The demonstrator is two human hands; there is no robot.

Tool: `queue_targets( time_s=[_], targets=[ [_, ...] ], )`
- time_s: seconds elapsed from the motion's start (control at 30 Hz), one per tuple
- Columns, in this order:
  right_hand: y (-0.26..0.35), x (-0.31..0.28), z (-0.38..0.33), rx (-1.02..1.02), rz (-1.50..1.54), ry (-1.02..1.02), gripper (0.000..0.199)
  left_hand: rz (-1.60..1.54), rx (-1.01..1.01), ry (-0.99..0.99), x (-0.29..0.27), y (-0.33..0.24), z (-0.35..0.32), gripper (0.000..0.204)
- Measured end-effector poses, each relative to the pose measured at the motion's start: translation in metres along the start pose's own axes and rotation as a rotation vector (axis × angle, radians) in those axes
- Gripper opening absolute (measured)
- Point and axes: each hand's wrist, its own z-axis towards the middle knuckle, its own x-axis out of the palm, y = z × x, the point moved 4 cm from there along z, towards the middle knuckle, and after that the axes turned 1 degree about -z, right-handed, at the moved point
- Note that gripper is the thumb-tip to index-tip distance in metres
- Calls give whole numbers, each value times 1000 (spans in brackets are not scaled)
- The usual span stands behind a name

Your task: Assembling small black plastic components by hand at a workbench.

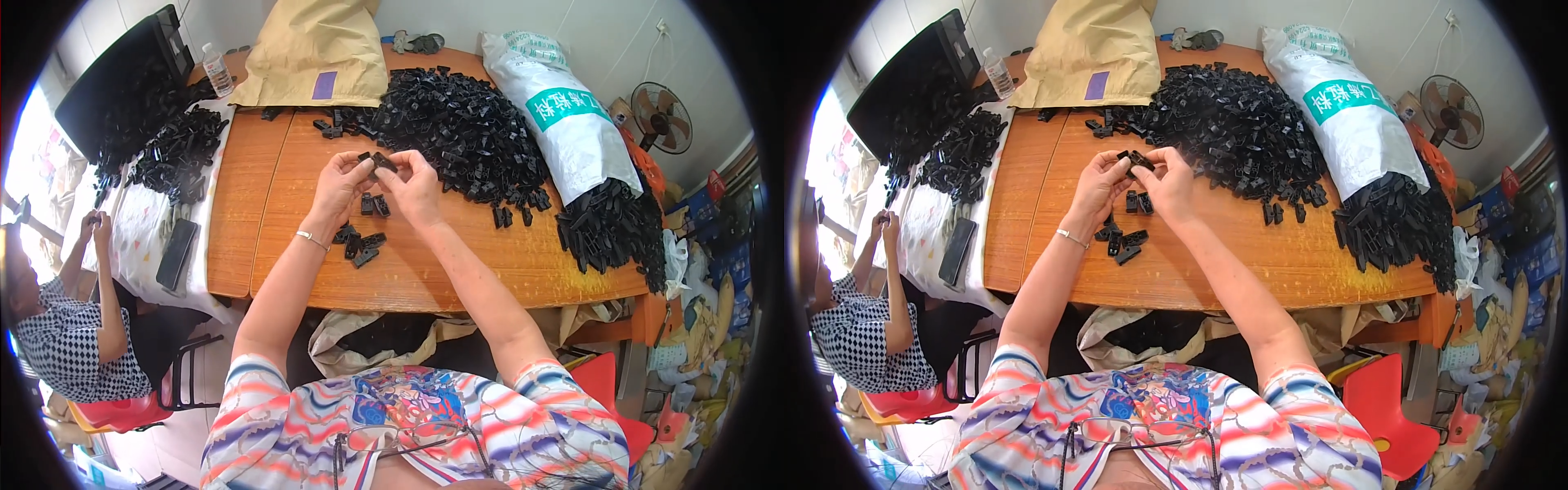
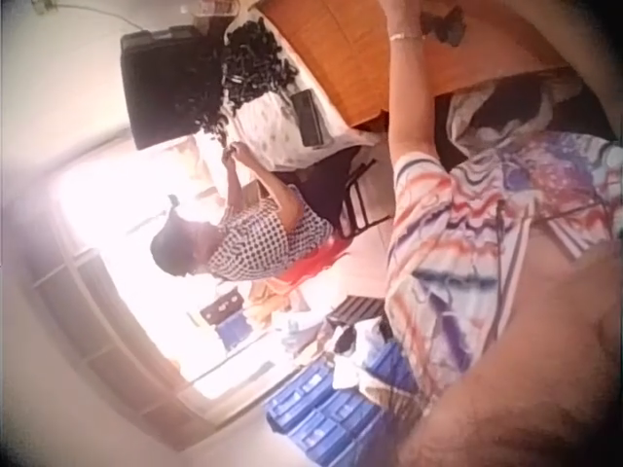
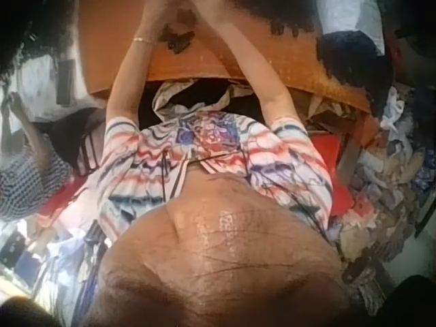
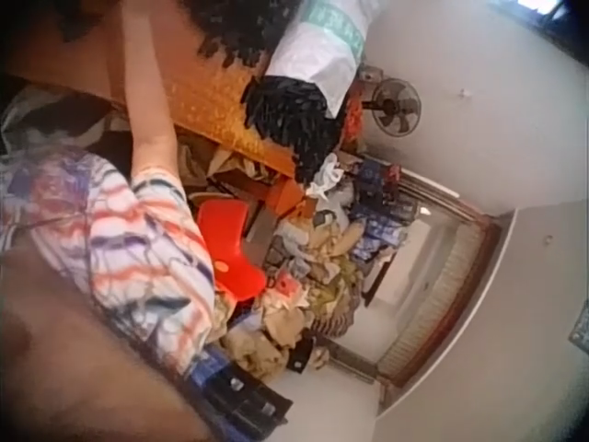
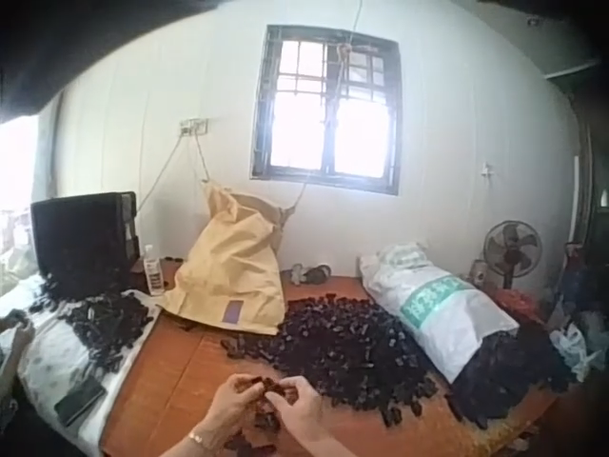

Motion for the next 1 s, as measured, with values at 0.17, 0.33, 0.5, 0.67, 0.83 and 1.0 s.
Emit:
queue_targets(
  time_s=[0.17,0.33,0.5,0.67,0.83,1.0],
  targets=[
    [13,1,-18,-106,-229,37,20,83,66,24,-2,-8,-17,30],
    [17,-4,-20,-92,-241,8,19,-11,65,85,6,-11,-27,30],
    [20,-12,-17,-227,-295,-64,19,-22,114,138,11,-15,-31,34],
    [36,-2,-22,-266,-308,7,19,4,86,115,3,-14,-30,34],
    [28,-4,-22,-261,-294,41,20,-5,91,142,8,-12,-32,31],
    [28,1,-27,-315,-356,36,18,56,125,143,12,-11,-40,32]
  ],
)
